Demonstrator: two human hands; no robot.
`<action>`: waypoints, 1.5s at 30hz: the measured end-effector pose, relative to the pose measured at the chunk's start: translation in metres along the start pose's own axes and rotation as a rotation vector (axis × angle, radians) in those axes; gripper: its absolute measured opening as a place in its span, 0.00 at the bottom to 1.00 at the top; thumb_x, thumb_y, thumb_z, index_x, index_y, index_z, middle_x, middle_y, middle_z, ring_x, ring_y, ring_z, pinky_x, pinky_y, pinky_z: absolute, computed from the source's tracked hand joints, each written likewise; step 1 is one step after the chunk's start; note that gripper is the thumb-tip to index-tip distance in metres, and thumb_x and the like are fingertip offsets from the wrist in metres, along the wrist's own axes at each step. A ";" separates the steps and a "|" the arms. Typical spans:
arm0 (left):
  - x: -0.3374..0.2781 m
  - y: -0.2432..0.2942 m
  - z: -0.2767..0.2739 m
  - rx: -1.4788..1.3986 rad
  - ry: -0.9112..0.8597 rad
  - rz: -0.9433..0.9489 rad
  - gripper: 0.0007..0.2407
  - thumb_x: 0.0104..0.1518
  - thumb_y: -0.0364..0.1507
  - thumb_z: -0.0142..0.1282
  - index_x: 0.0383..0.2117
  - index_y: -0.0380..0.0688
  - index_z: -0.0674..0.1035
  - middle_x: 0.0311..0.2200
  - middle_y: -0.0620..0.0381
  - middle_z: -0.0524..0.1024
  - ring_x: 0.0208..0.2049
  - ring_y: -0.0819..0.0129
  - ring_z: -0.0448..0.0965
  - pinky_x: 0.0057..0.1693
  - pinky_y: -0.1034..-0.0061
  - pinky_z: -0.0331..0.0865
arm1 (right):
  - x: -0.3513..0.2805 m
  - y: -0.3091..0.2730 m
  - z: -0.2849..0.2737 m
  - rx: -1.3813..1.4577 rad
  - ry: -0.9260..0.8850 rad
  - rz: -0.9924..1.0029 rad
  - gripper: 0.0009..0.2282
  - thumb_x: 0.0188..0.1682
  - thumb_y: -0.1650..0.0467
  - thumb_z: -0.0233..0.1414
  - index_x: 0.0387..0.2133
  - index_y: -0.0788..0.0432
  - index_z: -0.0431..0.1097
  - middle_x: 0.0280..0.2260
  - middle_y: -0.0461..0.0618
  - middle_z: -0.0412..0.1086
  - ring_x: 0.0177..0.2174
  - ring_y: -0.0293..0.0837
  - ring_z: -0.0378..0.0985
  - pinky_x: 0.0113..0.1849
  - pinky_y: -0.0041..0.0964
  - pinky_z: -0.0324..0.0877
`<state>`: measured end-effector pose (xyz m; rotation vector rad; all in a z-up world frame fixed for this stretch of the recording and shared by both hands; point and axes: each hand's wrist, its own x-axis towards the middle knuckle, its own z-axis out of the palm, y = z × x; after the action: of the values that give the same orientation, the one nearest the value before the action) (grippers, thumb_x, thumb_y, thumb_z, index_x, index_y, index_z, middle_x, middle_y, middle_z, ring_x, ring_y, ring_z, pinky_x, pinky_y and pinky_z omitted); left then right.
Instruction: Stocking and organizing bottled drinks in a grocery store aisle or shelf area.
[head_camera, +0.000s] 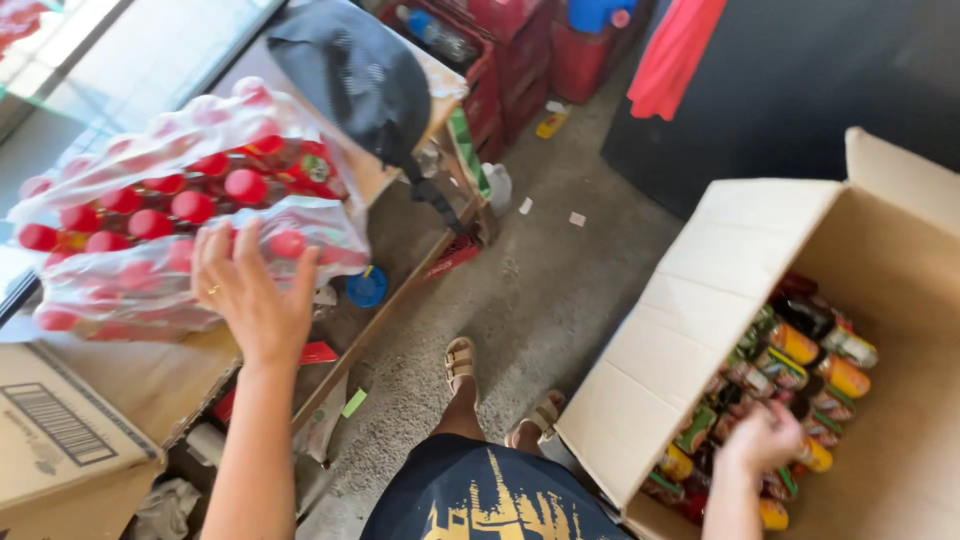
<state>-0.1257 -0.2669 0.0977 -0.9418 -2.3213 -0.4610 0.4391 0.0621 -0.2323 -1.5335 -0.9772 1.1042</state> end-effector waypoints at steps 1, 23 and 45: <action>0.005 0.003 -0.001 0.003 0.006 0.020 0.27 0.66 0.41 0.69 0.63 0.41 0.69 0.62 0.44 0.62 0.69 0.46 0.57 0.74 0.50 0.49 | -0.008 -0.048 0.009 -0.040 0.141 -0.110 0.11 0.52 0.82 0.51 0.47 0.66 0.65 0.35 0.52 0.72 0.28 0.39 0.76 0.28 0.31 0.71; 0.074 -0.031 -0.031 -0.369 -0.134 0.116 0.20 0.45 0.40 0.68 0.39 0.42 0.79 0.39 0.54 0.77 0.46 0.57 0.77 0.55 0.58 0.60 | -0.348 -0.267 0.450 -0.285 -1.207 -1.107 0.50 0.29 0.65 0.73 0.64 0.62 0.47 0.62 0.75 0.57 0.58 0.68 0.66 0.51 0.50 0.70; 0.117 -0.061 0.011 -0.461 -0.173 0.094 0.17 0.54 0.39 0.63 0.39 0.36 0.78 0.31 0.55 0.76 0.33 0.62 0.77 0.43 0.67 0.67 | -0.331 -0.295 0.512 -0.388 -1.507 -0.820 0.44 0.35 0.71 0.65 0.69 0.61 0.49 0.51 0.66 0.73 0.49 0.56 0.80 0.47 0.40 0.74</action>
<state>-0.2412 -0.2428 0.1579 -1.3456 -2.3542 -0.9335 -0.1610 -0.0637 0.0561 -0.1200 -2.6004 1.3664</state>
